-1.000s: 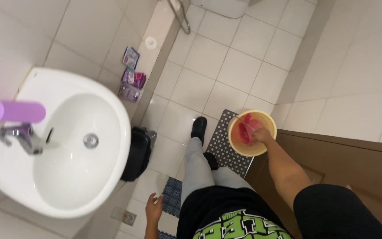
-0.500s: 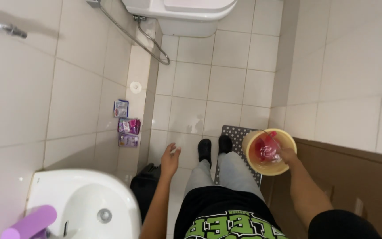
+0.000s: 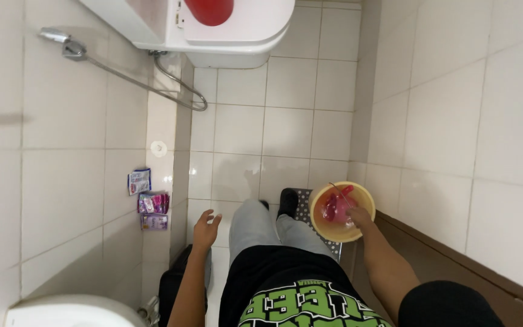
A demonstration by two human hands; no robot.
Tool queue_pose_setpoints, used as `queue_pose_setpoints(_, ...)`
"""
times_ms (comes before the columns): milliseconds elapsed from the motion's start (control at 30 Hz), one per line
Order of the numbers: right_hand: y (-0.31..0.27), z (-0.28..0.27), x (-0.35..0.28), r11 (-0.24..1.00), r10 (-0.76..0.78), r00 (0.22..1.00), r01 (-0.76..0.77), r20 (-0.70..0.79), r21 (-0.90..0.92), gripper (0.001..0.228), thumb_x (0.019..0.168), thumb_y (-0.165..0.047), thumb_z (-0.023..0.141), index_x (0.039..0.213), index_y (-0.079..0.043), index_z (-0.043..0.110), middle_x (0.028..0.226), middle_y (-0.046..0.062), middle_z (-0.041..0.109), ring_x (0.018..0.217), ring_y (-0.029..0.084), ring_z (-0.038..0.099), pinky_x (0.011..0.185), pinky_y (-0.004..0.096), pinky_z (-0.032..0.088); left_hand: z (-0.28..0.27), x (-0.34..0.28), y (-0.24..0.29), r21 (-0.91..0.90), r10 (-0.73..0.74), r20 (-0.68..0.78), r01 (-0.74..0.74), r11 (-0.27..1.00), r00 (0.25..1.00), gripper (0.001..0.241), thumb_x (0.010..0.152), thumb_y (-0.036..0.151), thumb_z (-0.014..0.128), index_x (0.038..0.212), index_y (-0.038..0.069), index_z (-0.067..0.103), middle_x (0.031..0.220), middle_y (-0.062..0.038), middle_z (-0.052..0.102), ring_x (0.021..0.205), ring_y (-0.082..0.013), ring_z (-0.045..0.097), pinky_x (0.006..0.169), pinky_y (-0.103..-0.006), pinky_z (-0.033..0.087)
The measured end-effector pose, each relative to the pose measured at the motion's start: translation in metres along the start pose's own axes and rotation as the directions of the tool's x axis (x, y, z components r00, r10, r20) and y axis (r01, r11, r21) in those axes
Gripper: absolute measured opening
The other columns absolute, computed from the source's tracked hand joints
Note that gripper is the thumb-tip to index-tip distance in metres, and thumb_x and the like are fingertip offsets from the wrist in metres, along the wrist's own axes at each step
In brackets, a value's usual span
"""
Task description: Cleaning bathroom surfaces including the sink and shelf, and organizing supplies.
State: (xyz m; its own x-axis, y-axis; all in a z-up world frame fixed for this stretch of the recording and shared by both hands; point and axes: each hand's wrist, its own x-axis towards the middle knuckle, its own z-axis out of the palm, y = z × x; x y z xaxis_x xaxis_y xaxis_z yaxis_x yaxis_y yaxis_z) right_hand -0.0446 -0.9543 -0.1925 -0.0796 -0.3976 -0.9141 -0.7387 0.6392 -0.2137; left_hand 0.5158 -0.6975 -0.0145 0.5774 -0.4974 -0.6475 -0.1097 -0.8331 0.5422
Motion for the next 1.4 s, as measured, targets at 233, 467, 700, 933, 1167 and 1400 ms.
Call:
queue_pose_setpoints(233,-0.070,-0.037,0.081,0.990,-0.016,1.000,0.012,-0.024,-0.142,0.033,0.086,-0.035,0.068,0.100,-0.007,0.080,0.087,0.014,0.073,0.066,0.030,0.068,0.052,0.039,0.056,0.013,0.053,0.009,0.154,-0.022,0.078,0.010,0.988,0.997,0.059,0.090,0.048,0.069,0.130,0.005,0.064,0.114,-0.021,0.075,0.107,-0.0343,0.070,0.092,-0.0418,0.054)
queue_pose_setpoints(467,-0.212,-0.087,0.111,0.999,0.050,0.995,-0.050,-0.091,-0.006,0.032,0.084,-0.034,0.073,0.100,-0.007,0.077,0.090,0.011,0.069,0.066,0.026,0.064,0.054,0.038,0.055,0.027,0.198,0.089,0.286,-0.123,0.187,0.066,0.956,0.975,0.059,0.090,0.048,0.068,0.131,0.005,0.064,0.112,-0.022,0.076,0.109,-0.0355,0.070,0.096,-0.0420,0.054)
queue_pose_setpoints(700,-0.319,-0.141,0.182,0.987,-0.077,0.987,0.095,-0.139,0.128,0.032,0.085,-0.033,0.075,0.085,-0.001,0.073,0.067,0.012,0.057,0.053,0.022,0.052,0.047,0.036,0.044,0.096,0.329,0.343,0.225,0.165,0.354,-0.255,0.940,0.921,0.058,0.092,0.045,0.066,0.135,0.007,0.060,0.118,-0.022,0.072,0.109,-0.0351,0.070,0.092,-0.0434,0.055)
queue_pose_setpoints(933,-0.432,-0.187,0.239,0.921,-0.038,0.992,0.083,-0.124,0.380,0.031,0.084,-0.027,0.078,0.081,0.000,0.063,0.058,0.003,0.047,0.049,0.017,0.041,0.043,0.035,0.032,0.192,0.345,0.542,0.106,0.299,0.486,-0.394,0.913,0.821,0.056,0.092,0.039,0.068,0.136,0.005,0.059,0.118,-0.023,0.072,0.105,-0.0352,0.072,0.089,-0.0422,0.056)
queue_pose_setpoints(1167,-0.545,-0.226,0.272,0.893,-0.033,0.990,0.091,-0.137,0.441,0.010,0.082,-0.018,0.071,0.080,-0.016,0.062,0.059,-0.002,0.053,0.048,0.013,0.046,0.043,0.033,0.036,0.294,0.385,0.596,-0.091,0.334,0.476,-0.332,0.939,0.814,0.049,0.091,0.032,0.070,0.130,0.003,0.062,0.107,-0.018,0.076,0.098,-0.0306,0.075,0.086,-0.0389,0.057)
queue_pose_setpoints(1400,-0.627,-0.245,0.323,0.792,0.121,0.991,-0.061,-0.058,0.608,0.019,0.089,-0.020,0.068,0.077,-0.008,0.060,0.056,0.003,0.044,0.046,0.015,0.039,0.043,0.034,0.034,0.360,0.453,0.647,-0.125,0.433,0.477,-0.429,0.895,0.765,0.042,0.092,0.031,0.069,0.121,0.000,0.069,0.117,-0.023,0.073,0.111,-0.0380,0.069,0.093,-0.0430,0.054)
